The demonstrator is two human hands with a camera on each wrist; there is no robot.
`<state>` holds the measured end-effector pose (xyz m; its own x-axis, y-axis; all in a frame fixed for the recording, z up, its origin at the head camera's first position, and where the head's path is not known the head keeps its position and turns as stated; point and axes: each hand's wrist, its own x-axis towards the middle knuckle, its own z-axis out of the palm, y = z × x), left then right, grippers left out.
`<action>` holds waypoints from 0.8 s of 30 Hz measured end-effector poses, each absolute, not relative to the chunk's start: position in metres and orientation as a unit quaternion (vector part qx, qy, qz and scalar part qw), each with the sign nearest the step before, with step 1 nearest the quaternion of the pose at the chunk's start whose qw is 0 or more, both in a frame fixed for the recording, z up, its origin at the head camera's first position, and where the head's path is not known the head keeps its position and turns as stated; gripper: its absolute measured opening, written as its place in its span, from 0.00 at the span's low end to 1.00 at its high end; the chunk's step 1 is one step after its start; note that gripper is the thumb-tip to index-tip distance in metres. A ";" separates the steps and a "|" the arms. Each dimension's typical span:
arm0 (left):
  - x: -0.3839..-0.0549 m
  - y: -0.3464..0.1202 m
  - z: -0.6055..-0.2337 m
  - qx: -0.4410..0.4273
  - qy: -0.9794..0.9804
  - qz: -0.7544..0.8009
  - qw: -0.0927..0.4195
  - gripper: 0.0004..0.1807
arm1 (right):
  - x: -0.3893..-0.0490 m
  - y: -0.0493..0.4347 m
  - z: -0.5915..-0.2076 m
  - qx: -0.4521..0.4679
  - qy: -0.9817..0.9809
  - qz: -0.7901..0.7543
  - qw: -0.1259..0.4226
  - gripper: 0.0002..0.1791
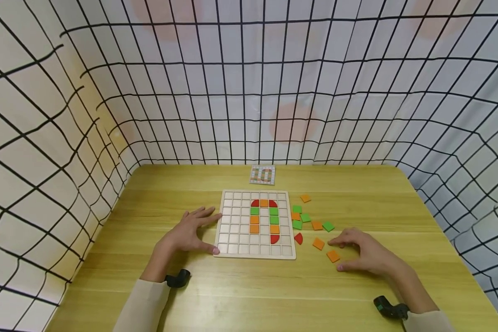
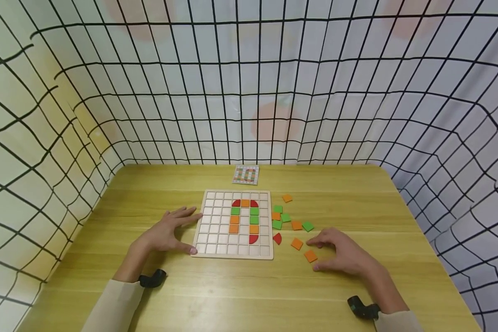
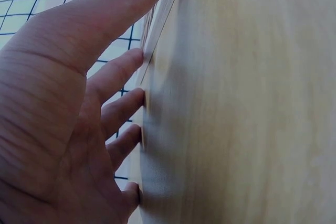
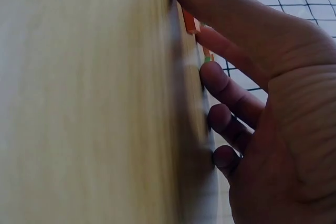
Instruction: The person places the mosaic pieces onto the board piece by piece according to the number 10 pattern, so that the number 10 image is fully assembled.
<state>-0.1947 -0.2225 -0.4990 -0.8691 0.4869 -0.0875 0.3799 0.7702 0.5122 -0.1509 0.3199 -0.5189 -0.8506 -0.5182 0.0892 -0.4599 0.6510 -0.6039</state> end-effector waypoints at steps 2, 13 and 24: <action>-0.195 -0.222 -0.498 0.231 0.935 0.248 0.109 0.58 | -0.150 0.322 -0.520 -0.285 0.905 -0.313 0.045 0.28; -0.193 -0.222 -0.498 0.236 0.933 0.249 0.105 0.58 | -0.152 0.321 -0.518 -0.291 0.897 -0.328 0.050 0.16; -0.194 -0.223 -0.500 0.238 0.935 0.245 0.101 0.58 | -0.156 0.313 -0.517 -0.231 0.899 -0.370 0.051 0.15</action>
